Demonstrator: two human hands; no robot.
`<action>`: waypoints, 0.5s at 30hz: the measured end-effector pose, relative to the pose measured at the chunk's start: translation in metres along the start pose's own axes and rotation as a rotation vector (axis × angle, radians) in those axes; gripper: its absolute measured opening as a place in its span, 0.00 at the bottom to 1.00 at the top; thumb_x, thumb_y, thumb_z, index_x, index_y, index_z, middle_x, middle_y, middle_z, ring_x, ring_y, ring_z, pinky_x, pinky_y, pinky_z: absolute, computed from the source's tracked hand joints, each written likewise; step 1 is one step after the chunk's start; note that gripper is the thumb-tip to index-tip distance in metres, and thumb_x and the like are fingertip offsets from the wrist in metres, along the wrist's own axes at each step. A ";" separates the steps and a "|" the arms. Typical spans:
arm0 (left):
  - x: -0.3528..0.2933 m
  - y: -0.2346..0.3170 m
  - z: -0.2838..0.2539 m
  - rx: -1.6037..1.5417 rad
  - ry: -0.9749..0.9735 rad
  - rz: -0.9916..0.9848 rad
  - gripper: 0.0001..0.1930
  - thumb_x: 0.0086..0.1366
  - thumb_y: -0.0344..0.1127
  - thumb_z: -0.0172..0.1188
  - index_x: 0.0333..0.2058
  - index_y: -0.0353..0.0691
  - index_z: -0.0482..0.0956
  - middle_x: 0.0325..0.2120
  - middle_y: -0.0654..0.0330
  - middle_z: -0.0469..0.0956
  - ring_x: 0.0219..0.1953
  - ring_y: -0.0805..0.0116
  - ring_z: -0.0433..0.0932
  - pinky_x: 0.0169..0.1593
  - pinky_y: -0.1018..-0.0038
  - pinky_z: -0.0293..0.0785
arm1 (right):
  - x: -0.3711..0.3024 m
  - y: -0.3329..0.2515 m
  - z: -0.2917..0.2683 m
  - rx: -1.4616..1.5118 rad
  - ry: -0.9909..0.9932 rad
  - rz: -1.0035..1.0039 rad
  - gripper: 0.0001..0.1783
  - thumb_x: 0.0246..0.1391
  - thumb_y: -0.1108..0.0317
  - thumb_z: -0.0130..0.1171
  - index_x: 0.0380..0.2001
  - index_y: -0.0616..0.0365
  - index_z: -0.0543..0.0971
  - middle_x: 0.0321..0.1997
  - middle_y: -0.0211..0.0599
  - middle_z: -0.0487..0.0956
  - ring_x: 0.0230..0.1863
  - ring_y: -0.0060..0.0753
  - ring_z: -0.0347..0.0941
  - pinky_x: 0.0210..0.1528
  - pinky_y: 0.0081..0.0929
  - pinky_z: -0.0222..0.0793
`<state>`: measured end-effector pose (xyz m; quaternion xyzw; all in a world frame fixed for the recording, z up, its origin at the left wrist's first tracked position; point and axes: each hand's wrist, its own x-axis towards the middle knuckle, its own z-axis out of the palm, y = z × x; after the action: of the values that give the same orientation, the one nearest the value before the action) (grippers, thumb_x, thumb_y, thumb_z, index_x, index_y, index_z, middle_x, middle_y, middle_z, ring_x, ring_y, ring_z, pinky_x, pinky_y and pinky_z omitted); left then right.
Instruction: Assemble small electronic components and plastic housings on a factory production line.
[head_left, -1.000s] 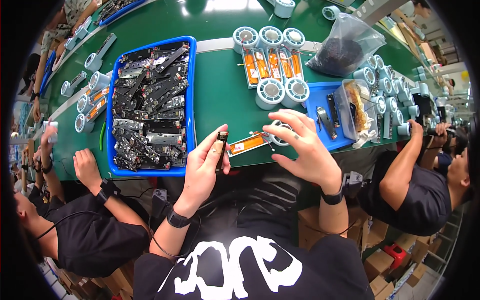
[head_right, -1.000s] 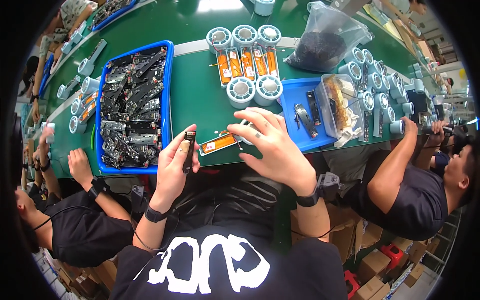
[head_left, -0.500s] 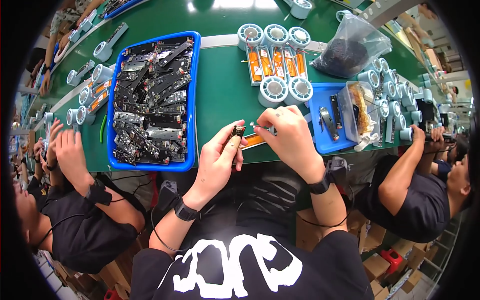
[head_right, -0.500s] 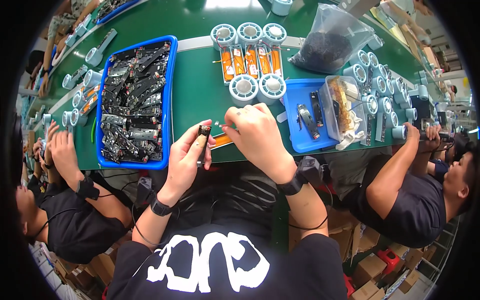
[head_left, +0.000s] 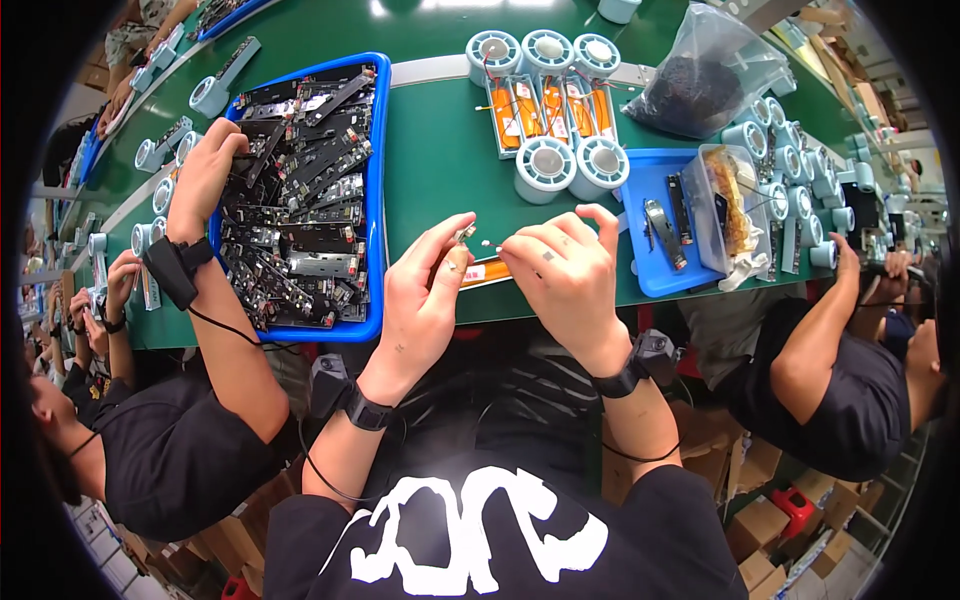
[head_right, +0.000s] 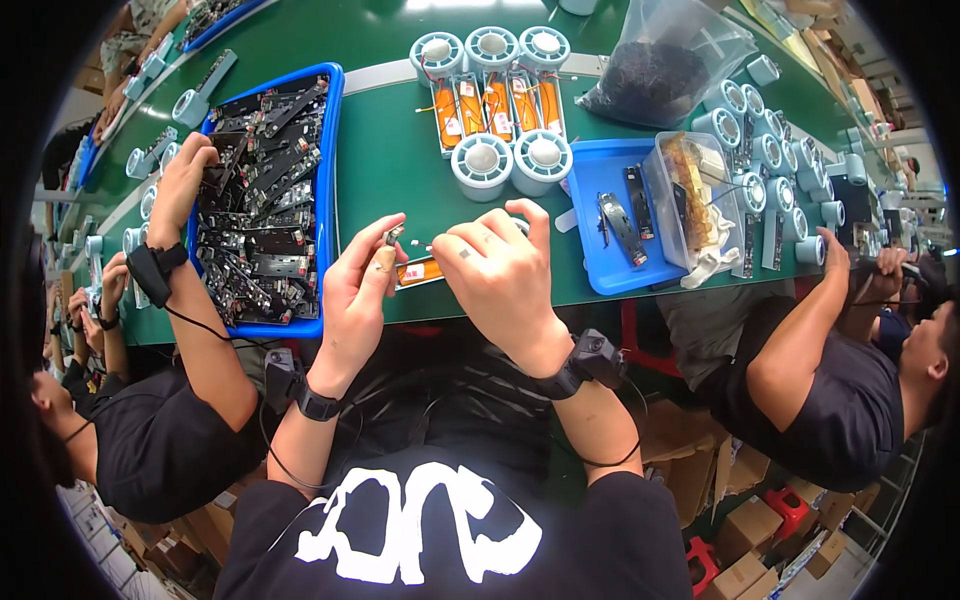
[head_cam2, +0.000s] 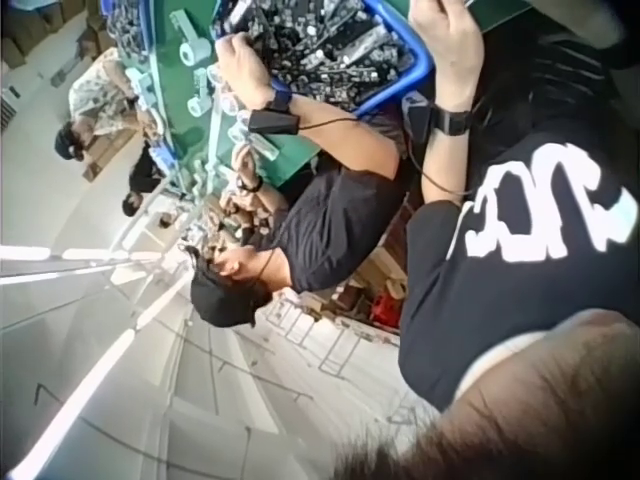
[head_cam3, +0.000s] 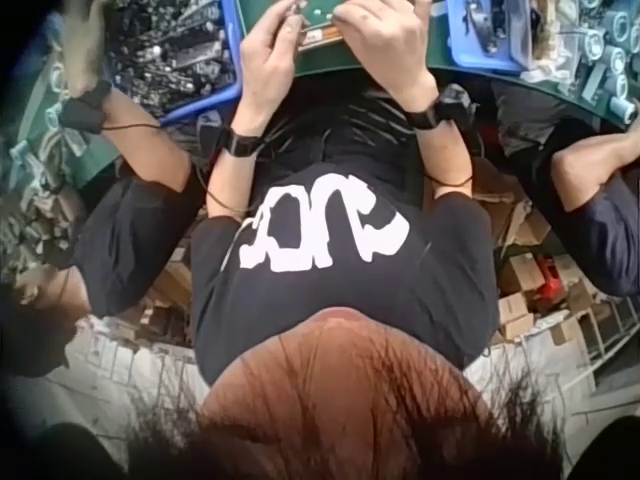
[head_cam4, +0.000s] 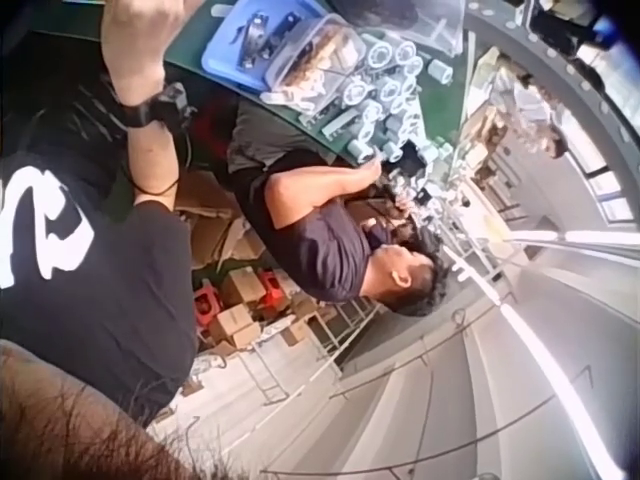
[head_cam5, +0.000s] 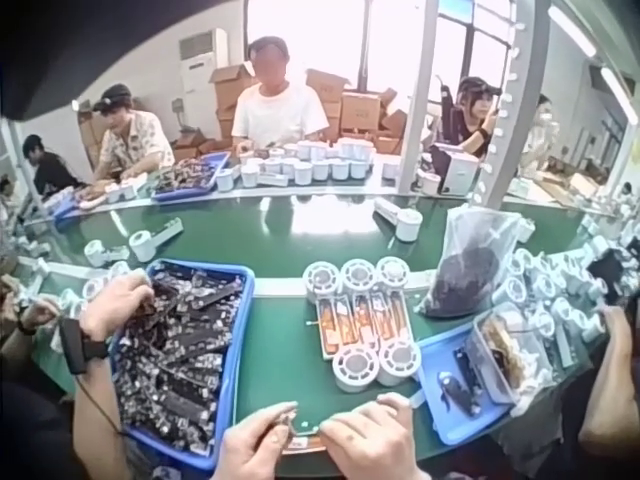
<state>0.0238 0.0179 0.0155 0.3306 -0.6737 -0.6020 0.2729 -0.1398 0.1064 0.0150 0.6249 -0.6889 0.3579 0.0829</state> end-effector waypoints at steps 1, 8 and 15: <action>0.000 0.001 0.001 0.097 0.013 0.094 0.17 0.73 0.28 0.53 0.58 0.34 0.76 0.35 0.57 0.78 0.33 0.71 0.76 0.38 0.73 0.75 | 0.000 0.000 0.000 -0.006 -0.002 0.003 0.07 0.46 0.69 0.72 0.27 0.48 0.82 0.30 0.19 0.82 0.33 0.26 0.76 0.57 0.39 0.58; -0.008 -0.007 0.001 0.280 0.034 0.271 0.17 0.69 0.24 0.55 0.55 0.33 0.77 0.37 0.50 0.78 0.34 0.60 0.78 0.39 0.70 0.75 | -0.002 -0.001 -0.003 -0.059 0.006 -0.012 0.07 0.45 0.69 0.72 0.28 0.46 0.83 0.35 0.18 0.82 0.38 0.26 0.75 0.57 0.39 0.55; -0.011 -0.012 0.004 0.310 0.011 0.384 0.16 0.69 0.24 0.53 0.55 0.33 0.76 0.38 0.49 0.79 0.37 0.55 0.79 0.42 0.66 0.76 | -0.020 -0.028 -0.002 -0.202 0.041 0.077 0.08 0.46 0.70 0.71 0.31 0.46 0.83 0.42 0.19 0.82 0.43 0.28 0.74 0.57 0.38 0.54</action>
<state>0.0291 0.0286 0.0031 0.2376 -0.8071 -0.4265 0.3320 -0.1102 0.1243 0.0166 0.5791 -0.7430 0.3023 0.1457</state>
